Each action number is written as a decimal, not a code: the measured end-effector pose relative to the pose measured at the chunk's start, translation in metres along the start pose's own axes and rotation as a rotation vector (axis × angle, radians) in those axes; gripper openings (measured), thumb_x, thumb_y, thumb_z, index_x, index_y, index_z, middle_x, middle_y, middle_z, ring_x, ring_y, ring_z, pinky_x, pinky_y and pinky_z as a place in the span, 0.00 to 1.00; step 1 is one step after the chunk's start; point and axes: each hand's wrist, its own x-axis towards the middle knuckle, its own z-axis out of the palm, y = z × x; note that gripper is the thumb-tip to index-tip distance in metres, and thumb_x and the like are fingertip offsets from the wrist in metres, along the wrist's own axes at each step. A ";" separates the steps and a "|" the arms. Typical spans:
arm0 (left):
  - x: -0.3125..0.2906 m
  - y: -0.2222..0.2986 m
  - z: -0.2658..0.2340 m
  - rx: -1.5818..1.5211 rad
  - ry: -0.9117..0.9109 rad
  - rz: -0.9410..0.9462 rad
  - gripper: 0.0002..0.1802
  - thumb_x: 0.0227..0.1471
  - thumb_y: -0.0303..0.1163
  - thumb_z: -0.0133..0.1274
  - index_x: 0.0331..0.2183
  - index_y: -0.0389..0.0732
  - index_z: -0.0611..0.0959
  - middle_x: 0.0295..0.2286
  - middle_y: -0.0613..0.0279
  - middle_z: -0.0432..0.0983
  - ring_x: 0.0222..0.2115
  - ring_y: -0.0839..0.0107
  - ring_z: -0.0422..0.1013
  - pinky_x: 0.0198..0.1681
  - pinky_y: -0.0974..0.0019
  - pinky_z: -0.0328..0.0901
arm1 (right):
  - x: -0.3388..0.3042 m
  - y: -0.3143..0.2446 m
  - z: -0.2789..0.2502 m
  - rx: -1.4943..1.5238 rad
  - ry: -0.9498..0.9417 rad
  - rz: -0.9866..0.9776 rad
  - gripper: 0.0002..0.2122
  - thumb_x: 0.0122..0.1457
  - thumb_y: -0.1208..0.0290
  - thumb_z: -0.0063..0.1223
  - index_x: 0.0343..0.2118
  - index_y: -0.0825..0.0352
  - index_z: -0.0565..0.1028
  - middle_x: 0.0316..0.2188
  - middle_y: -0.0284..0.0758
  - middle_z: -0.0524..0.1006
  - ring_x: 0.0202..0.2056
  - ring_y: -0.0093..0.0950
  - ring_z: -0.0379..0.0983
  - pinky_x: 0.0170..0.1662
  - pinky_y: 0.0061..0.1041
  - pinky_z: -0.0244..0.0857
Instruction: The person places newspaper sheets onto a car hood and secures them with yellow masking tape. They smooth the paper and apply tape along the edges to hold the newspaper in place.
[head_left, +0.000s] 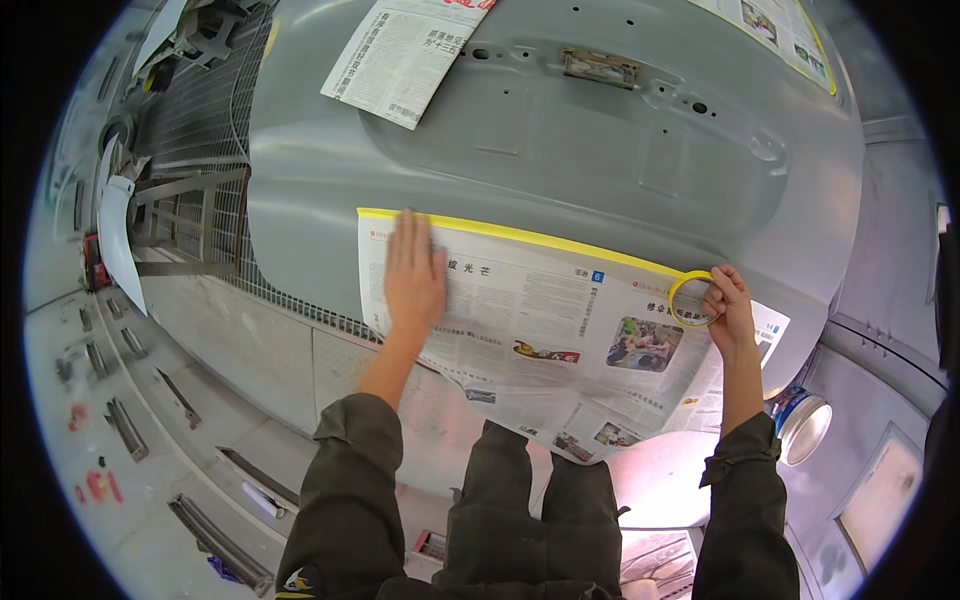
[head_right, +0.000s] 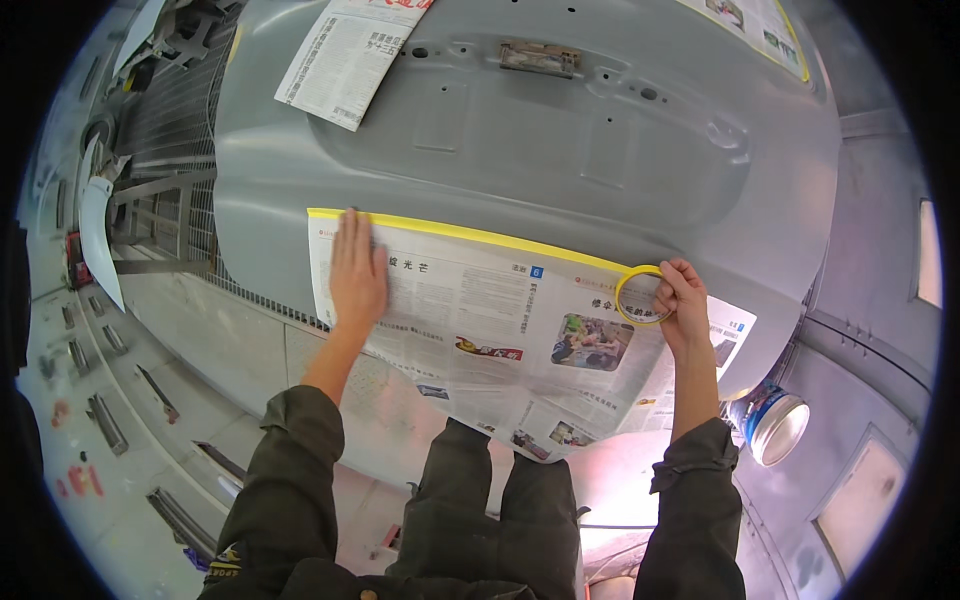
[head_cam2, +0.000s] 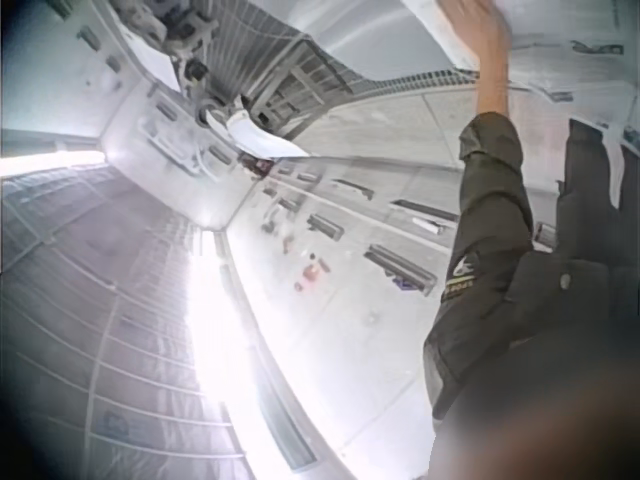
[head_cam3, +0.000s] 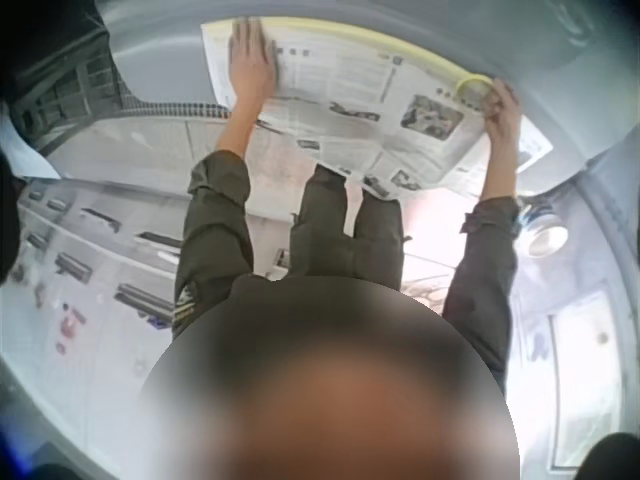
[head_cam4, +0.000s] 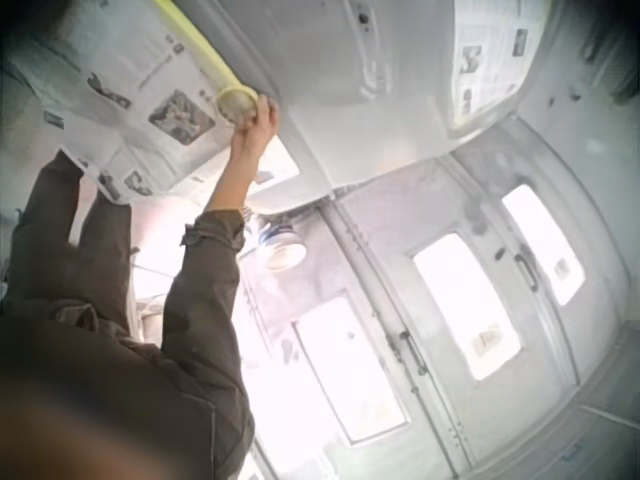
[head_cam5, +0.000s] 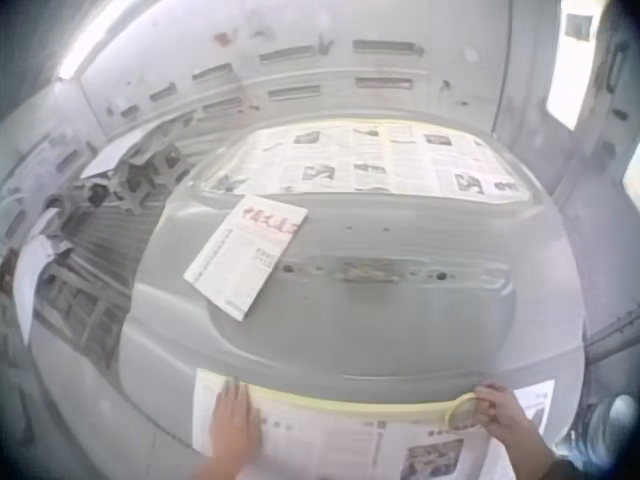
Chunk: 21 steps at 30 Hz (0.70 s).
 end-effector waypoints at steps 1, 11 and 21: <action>0.000 0.011 0.001 -0.020 -0.009 0.021 0.31 0.61 0.36 0.49 0.62 0.34 0.64 0.64 0.45 0.56 0.65 0.51 0.53 0.68 0.50 0.49 | 0.000 0.000 0.001 -0.018 0.040 0.013 0.04 0.63 0.74 0.57 0.35 0.60 0.72 0.17 0.22 0.63 0.15 0.12 0.52 0.19 0.16 0.47; 0.004 0.114 0.004 -0.176 -0.294 0.459 0.35 0.56 0.38 0.54 0.62 0.37 0.66 0.65 0.49 0.56 0.66 0.54 0.52 0.68 0.50 0.48 | -0.008 -0.021 0.010 -0.264 -0.065 0.033 0.06 0.63 0.68 0.58 0.39 0.62 0.76 0.17 0.24 0.69 0.16 0.14 0.61 0.20 0.17 0.54; -0.011 0.144 0.010 -0.075 -0.215 0.429 0.42 0.52 0.41 0.58 0.62 0.33 0.62 0.66 0.41 0.48 0.67 0.45 0.45 0.68 0.42 0.43 | -0.087 -0.141 -0.142 -2.014 -0.082 -0.580 0.16 0.62 0.62 0.55 0.53 0.55 0.75 0.24 0.38 0.80 0.26 0.39 0.77 0.32 0.39 0.71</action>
